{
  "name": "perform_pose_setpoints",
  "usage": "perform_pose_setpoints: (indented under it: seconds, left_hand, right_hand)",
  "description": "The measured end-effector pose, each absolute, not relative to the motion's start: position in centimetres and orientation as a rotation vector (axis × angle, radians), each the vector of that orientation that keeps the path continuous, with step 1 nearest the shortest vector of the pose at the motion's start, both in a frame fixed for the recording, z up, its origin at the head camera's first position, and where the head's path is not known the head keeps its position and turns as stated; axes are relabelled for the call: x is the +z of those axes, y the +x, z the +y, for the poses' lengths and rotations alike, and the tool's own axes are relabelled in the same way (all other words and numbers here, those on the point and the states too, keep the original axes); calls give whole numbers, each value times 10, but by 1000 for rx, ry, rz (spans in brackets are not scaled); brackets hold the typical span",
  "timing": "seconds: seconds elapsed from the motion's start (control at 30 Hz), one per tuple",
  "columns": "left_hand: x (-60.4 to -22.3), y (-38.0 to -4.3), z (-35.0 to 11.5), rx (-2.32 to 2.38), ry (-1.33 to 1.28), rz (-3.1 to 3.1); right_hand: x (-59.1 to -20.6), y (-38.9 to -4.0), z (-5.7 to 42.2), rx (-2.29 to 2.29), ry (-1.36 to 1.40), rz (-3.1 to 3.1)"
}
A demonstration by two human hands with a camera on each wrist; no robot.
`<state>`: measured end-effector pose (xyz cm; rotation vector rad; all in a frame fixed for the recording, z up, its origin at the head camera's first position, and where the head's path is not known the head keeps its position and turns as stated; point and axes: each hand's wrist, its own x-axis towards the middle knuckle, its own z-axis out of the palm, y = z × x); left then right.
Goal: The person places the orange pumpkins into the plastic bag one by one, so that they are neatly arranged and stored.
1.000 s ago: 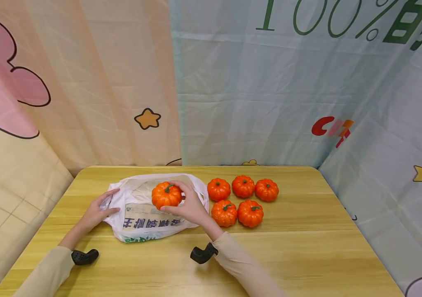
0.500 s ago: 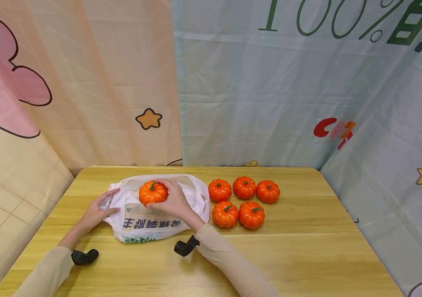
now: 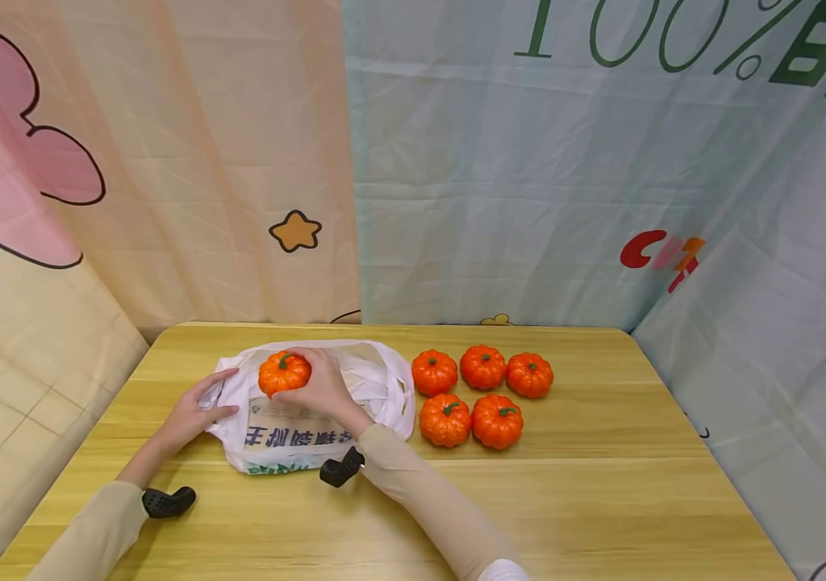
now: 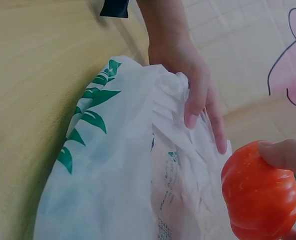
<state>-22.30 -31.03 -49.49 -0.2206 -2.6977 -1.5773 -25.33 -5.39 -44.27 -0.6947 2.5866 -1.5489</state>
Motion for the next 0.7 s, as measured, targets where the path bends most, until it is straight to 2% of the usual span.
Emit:
perform_pose_setpoints:
  seconds: [0.7]
  left_hand:
    - [-494,-223,-311,-1591,-207,-2709]
  right_hand:
    - [-468,-269,-87,-1536,-586,2590]
